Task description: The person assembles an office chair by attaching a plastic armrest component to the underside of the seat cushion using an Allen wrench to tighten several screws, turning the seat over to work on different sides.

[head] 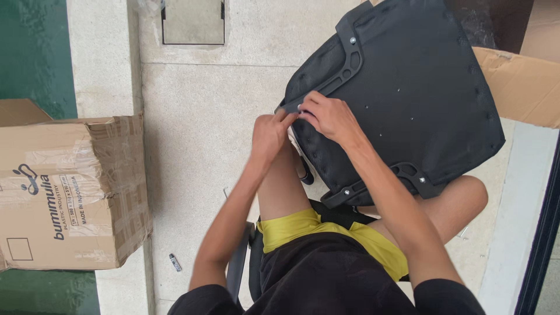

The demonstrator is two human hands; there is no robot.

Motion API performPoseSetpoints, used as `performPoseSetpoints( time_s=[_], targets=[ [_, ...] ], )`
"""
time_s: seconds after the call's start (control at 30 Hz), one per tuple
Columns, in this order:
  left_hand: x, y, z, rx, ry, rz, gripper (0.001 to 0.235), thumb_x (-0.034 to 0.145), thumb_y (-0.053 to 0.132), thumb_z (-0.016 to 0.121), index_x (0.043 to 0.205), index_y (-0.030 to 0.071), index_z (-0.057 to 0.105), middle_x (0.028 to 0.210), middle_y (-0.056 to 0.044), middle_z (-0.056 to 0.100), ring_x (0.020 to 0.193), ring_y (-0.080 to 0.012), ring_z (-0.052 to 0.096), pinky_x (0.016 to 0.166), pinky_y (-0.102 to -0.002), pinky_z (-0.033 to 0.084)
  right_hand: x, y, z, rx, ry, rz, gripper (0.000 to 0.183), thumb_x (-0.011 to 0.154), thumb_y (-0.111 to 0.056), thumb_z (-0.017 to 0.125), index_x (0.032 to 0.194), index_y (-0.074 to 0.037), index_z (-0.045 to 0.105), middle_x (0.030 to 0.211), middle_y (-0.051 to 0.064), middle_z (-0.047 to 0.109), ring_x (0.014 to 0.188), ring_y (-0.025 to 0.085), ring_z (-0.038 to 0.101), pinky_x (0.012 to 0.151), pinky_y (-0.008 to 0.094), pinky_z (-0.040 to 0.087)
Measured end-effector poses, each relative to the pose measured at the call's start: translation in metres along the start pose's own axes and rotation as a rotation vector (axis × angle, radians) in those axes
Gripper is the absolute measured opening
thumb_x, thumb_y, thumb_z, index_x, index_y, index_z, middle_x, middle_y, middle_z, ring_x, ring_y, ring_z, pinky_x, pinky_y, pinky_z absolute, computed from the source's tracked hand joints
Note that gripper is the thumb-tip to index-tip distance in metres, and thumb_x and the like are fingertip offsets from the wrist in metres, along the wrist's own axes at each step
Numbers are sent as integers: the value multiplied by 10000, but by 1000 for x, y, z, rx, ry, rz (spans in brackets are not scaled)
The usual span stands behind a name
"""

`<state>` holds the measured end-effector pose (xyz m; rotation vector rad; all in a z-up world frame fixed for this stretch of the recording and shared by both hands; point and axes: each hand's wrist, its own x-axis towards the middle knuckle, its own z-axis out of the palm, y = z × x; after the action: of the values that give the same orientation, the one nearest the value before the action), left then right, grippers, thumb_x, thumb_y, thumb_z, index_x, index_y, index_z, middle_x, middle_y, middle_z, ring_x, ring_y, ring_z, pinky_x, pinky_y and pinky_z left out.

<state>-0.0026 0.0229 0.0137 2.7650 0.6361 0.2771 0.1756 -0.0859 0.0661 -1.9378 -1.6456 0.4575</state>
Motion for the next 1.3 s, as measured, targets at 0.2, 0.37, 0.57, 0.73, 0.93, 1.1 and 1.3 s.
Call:
performPoseSetpoints(
  time_s=[0.2, 0.37, 0.57, 0.73, 0.93, 1.1, 1.3],
  targets=[
    [13, -23, 3, -127, -112, 254, 168, 965, 112, 517, 963, 166, 676, 1000, 4, 604, 805, -303, 683, 656, -410, 586, -5, 27, 31, -123, -94, -188, 272, 1100, -336, 479, 1002, -112, 598, 995, 72, 579, 800, 388, 699, 644, 520, 585],
    [-47, 13, 16, -544, 384, -252, 406, 972, 202, 702, 1375, 172, 660, 1192, -103, 675, 1130, -312, 682, 965, -430, 579, -53, 13, 71, -100, 308, -105, 210, 1044, -224, 593, 1180, -91, 683, 1120, 97, 552, 968, 339, 628, 829, 458, 555],
    [-86, -7, 13, -763, 457, -600, 286, 1053, 152, 590, 1330, 115, 652, 1157, -119, 676, 1161, -311, 658, 1019, -460, 539, -81, -8, 52, -165, 159, 168, 805, 835, -437, 840, 1507, -133, 516, 1609, 159, 389, 1481, 409, 355, 1128, 566, 266],
    [-100, -53, 43, -876, 156, -856, 368, 1102, 315, 474, 1373, 122, 631, 1245, -162, 691, 1216, -376, 644, 1057, -540, 517, -84, -31, 42, -220, -55, 253, 1042, 728, -420, 881, 1609, -138, 401, 1717, 200, 180, 1545, 502, 134, 1206, 664, 116],
    [-151, -164, 248, -663, -358, -959, 405, 1034, 515, 523, 1335, 296, 683, 1197, -51, 746, 1174, -311, 686, 1043, -490, 521, -85, -31, 67, -346, 22, 288, 1000, 716, -328, 832, 1607, -162, 411, 1698, 195, 231, 1528, 505, 210, 1194, 666, 174],
    [-171, -194, 322, -414, -561, -968, 522, 941, 564, 633, 1367, 261, 648, 1146, -37, 759, 1146, -268, 713, 1005, -464, 554, -85, -28, 77, -368, 78, 309, 895, 744, -342, 823, 1565, -169, 511, 1681, 174, 319, 1519, 483, 278, 1190, 635, 209],
    [-149, -229, 355, -371, -515, -1018, 506, 966, 468, 659, 1350, 141, 629, 1175, -115, 725, 1165, -324, 696, 991, -507, 566, -80, -21, 80, -394, 147, 320, 832, 708, -411, 791, 1475, -149, 602, 1634, 199, 435, 1483, 504, 377, 1184, 640, 261]
  ],
)
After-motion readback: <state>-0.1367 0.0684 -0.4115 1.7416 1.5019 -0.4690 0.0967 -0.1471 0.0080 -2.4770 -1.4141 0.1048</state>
